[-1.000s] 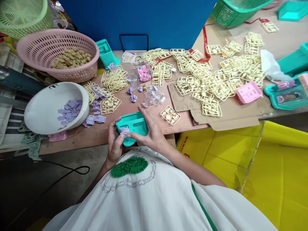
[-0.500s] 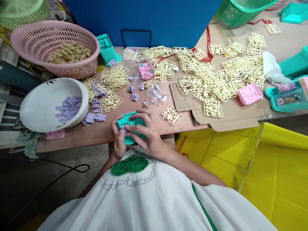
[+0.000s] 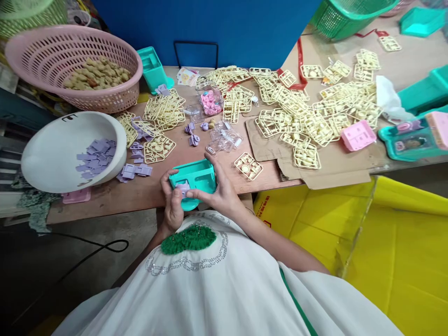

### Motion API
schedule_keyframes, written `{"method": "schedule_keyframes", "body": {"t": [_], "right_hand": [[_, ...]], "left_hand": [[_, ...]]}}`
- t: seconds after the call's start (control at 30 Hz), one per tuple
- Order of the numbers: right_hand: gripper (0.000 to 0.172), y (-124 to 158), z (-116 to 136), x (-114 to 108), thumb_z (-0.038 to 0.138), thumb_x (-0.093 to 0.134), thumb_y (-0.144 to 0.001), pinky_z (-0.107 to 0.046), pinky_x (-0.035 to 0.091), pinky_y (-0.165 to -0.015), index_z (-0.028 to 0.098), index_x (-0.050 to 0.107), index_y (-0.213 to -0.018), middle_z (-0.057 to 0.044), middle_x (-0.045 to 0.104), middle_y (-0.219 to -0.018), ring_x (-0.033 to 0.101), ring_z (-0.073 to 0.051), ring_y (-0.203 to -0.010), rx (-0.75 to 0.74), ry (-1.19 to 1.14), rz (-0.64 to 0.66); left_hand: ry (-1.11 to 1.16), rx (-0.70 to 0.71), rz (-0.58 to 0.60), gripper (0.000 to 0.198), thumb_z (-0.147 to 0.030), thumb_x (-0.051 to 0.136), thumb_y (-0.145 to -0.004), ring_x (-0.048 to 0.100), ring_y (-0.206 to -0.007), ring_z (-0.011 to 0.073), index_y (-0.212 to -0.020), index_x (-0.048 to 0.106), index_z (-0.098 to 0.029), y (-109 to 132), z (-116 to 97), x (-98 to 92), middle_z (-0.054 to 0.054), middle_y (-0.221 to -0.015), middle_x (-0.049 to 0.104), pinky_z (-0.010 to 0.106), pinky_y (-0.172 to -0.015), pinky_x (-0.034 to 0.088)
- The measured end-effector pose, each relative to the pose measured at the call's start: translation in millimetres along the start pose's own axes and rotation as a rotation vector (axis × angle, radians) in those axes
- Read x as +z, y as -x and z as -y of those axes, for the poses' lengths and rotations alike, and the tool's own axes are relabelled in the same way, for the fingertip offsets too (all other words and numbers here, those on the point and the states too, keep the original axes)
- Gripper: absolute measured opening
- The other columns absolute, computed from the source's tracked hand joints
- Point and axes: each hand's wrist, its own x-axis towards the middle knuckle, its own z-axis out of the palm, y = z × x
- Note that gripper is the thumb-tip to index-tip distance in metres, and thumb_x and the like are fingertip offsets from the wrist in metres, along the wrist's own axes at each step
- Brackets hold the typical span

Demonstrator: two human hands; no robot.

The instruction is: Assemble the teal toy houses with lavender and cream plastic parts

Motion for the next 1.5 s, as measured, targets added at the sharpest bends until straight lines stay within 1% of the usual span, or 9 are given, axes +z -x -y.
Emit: {"method": "schedule_keyframes", "body": {"t": [0.13,0.23,0.4,0.83,0.97,1.07,1.13,1.2,1.5], "right_hand": [[0.111,-5,11,-5,0.072,0.088,-0.073,-0.054,0.038,-0.129,0.025,0.040,-0.162,-0.015,0.044,-0.167,0.043,-0.036,-0.155,0.108,-0.055,0.080],[0.101,-6,17,-5,0.064,0.088,-0.077,-0.053,0.044,-0.123,0.024,0.040,-0.156,-0.015,0.047,-0.162,0.050,-0.036,-0.147,0.137,-0.069,0.134],[0.082,-3,17,-2,0.059,0.085,-0.079,-0.047,0.051,-0.114,0.025,0.043,-0.141,-0.014,0.054,-0.150,0.056,-0.032,-0.136,0.132,-0.060,0.100],[0.080,-8,13,-2,0.062,0.089,-0.076,-0.040,0.058,-0.100,0.026,0.047,-0.133,-0.010,0.059,-0.139,0.062,-0.027,-0.123,0.127,-0.051,0.135],[0.079,-4,12,3,0.066,0.086,-0.079,-0.044,0.056,-0.103,0.026,0.050,-0.137,-0.012,0.058,-0.141,0.059,-0.030,-0.128,-0.037,0.054,-0.009],[0.047,4,15,6,0.047,0.081,-0.091,-0.051,0.049,-0.108,0.028,0.063,-0.130,-0.011,0.062,-0.134,0.058,-0.032,-0.128,-0.309,0.259,-0.235],[0.022,9,18,7,0.030,0.074,-0.097,-0.052,0.048,-0.103,0.030,0.073,-0.119,-0.008,0.069,-0.117,0.061,-0.029,-0.114,-0.480,0.388,-0.245],[0.021,12,19,8,0.019,0.068,-0.100,-0.049,0.049,-0.094,0.030,0.076,-0.116,-0.007,0.070,-0.105,0.061,-0.026,-0.102,-0.583,0.430,-0.198],[0.013,12,29,16,0.018,0.061,-0.103,-0.043,0.047,-0.082,0.022,0.073,-0.098,-0.005,0.067,-0.088,0.056,-0.022,-0.087,-0.513,0.364,-0.124]], "left_hand": [[-0.054,0.059,0.025,0.052,-0.062,0.046,-0.103,0.058,-0.126,0.0293,-0.140,0.046,-0.025,-1,-2,-1.1,0.013,-0.140,0.053,0.043,-0.107,0.049],[-0.075,0.099,0.031,0.045,-0.058,0.046,-0.105,0.057,-0.126,0.0288,-0.136,0.046,-0.026,-2,-5,-1.2,0.011,-0.135,0.054,0.043,-0.107,0.048],[-0.106,0.137,-0.007,0.035,-0.054,0.048,-0.105,0.058,-0.118,0.0262,-0.126,0.049,-0.025,-4,-8,-1.7,0.009,-0.124,0.056,0.041,-0.106,0.048],[-0.105,0.157,-0.016,0.030,-0.047,0.048,-0.104,0.059,-0.108,0.0245,-0.124,0.049,-0.025,-3,-4,-2.2,0.008,-0.120,0.056,0.038,-0.094,0.050],[-0.114,0.146,-0.079,0.026,-0.047,0.047,-0.105,0.059,-0.108,0.0251,-0.119,0.048,-0.025,-2,-6,2.5,0.008,-0.117,0.056,0.039,-0.097,0.050],[-0.126,0.114,-0.100,0.028,-0.048,0.048,-0.105,0.059,-0.109,0.0255,-0.121,0.047,-0.024,-2,-7,8.3,0.010,-0.119,0.056,0.040,-0.096,0.051],[-0.136,0.111,-0.090,0.030,-0.049,0.049,-0.105,0.059,-0.109,0.0256,-0.122,0.046,-0.024,-2,-7,11.0,0.012,-0.122,0.056,0.040,-0.095,0.052],[-0.131,0.117,-0.082,0.032,-0.050,0.049,-0.105,0.058,-0.110,0.0255,-0.123,0.045,-0.024,-3,-7,12.1,0.013,-0.125,0.054,0.040,-0.095,0.052],[-0.059,0.104,-0.053,0.029,-0.052,0.047,-0.106,0.059,-0.096,0.0205,-0.117,0.044,-0.025,-5,-9,10.0,0.007,-0.115,0.055,0.034,-0.087,0.052]]}}
